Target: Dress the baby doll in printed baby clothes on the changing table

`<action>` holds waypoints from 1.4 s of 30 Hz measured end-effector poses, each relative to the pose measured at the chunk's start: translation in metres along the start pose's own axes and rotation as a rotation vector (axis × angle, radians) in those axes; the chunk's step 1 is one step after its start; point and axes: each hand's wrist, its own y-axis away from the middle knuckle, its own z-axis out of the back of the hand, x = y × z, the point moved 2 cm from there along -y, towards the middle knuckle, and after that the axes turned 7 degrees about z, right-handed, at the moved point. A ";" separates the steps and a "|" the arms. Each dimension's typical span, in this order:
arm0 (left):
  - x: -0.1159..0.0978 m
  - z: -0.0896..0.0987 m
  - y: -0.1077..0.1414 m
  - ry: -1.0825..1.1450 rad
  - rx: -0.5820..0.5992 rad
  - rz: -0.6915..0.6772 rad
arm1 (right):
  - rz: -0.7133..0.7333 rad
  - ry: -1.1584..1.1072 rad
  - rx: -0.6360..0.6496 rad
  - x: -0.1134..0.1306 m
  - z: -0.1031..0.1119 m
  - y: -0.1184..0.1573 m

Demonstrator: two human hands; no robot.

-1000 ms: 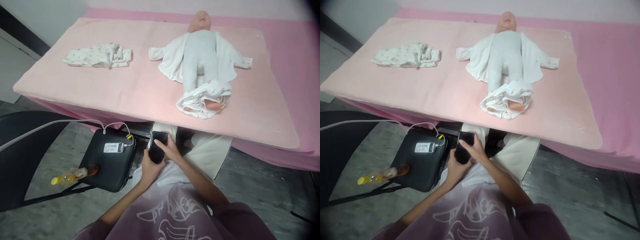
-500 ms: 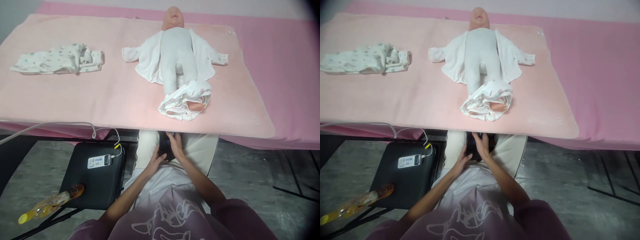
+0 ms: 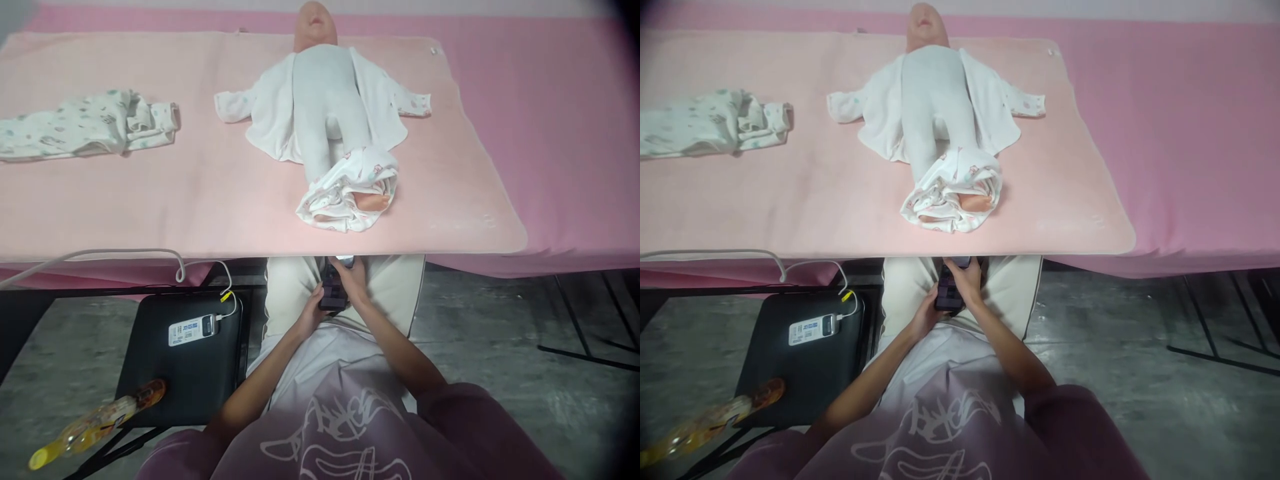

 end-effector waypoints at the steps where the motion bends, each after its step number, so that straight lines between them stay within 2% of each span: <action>1: -0.001 -0.001 0.000 -0.007 0.007 0.008 | -0.004 0.004 -0.006 -0.001 0.002 -0.001; 4: -0.004 -0.004 0.003 0.006 0.040 0.025 | -0.007 -0.015 0.034 -0.004 0.007 -0.004; 12: -0.011 -0.012 0.010 -0.038 0.097 -0.046 | 0.000 -0.137 0.328 -0.002 0.025 -0.005; 22: -0.001 -0.004 0.006 -0.119 0.074 -0.121 | 0.015 -0.185 0.475 0.004 0.028 -0.002; 30: -0.003 -0.006 0.004 -0.204 -0.008 -0.174 | 0.009 -0.162 0.531 0.008 0.028 0.003; 42: 0.003 0.001 0.003 -0.172 -0.008 -0.169 | 0.028 -0.138 0.584 -0.002 0.035 0.006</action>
